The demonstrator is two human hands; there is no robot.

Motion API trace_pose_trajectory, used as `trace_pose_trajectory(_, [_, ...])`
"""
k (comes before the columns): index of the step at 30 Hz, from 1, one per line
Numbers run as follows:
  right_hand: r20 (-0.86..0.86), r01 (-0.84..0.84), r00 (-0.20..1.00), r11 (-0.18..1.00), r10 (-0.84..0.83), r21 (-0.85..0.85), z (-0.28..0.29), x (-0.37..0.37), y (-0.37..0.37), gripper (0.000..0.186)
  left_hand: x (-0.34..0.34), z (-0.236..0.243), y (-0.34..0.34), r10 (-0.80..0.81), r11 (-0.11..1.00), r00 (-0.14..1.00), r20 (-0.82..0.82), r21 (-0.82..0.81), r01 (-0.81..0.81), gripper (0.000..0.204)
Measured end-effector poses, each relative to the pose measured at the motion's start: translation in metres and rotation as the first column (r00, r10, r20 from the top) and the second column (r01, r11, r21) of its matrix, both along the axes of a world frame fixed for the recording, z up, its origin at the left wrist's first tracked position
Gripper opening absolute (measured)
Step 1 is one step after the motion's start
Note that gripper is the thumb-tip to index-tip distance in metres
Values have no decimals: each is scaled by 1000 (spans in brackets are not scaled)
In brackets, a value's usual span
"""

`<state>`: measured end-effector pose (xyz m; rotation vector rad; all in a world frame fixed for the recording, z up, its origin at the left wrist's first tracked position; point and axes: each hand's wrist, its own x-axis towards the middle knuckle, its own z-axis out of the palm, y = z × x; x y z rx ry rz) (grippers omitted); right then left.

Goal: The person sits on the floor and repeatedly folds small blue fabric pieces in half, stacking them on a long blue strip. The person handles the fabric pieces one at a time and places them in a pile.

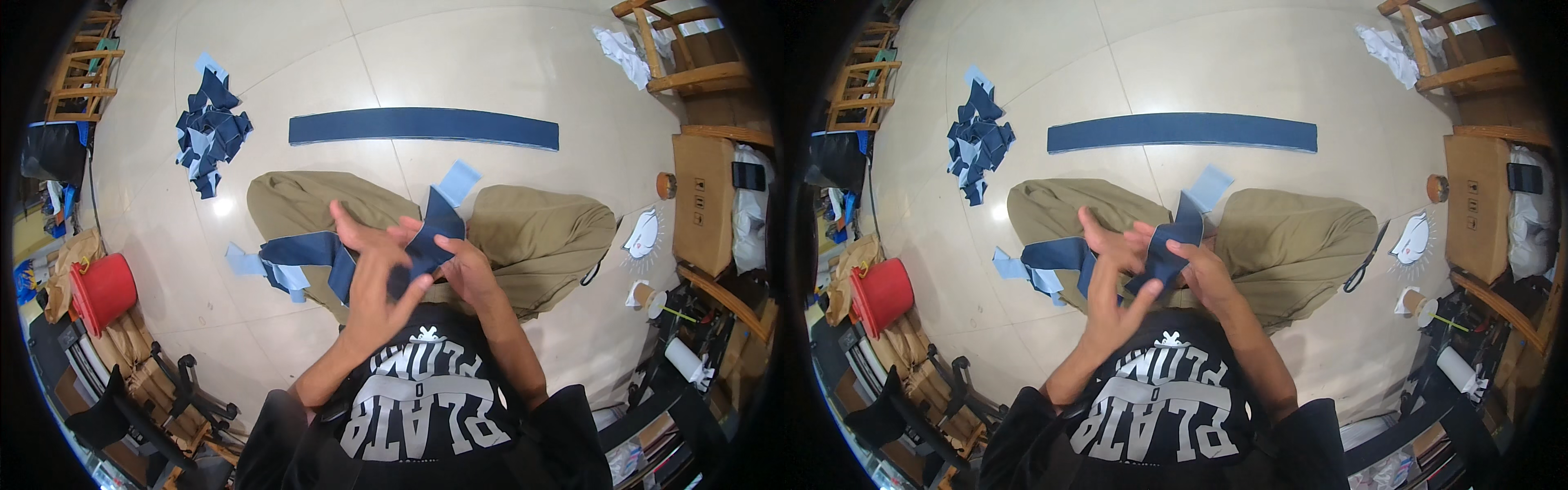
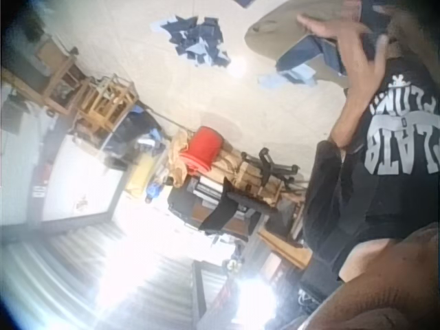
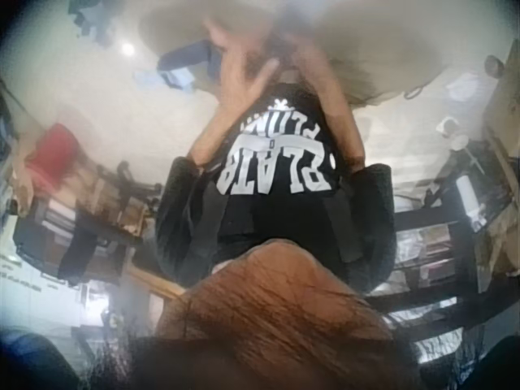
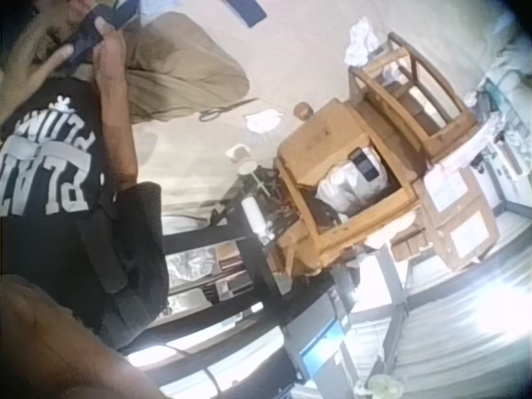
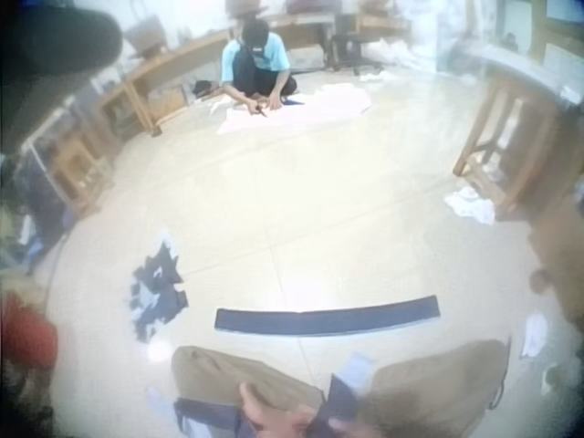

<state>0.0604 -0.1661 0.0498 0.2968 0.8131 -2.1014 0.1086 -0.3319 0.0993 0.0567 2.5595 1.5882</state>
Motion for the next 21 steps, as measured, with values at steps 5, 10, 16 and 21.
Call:
trace_pose_trajectory(5, [-86, 101, 990, 988, -111, -116, 8, -3, 0, 69, -17, 53, -3, -231, 960, 960, 156, 199, 198, 43])
trace_pose_trajectory(10, [-83, 181, 979, 980, -188, -83, -7, 2, 12, 65, -9, 113, 18, -749, -91, 447, -489, 744, 662, 97])
trace_pose_trajectory(16, [-115, 63, 991, 998, -62, 6, -8, 5, 19, 64, -3, 123, 29, -787, -340, 154, -597, 629, 699, 125])
trace_pose_trajectory(21, [-94, 66, 994, 998, -63, 24, -13, 8, 12, 62, -16, 131, 40, -752, -350, 177, -635, 613, 708, 131])
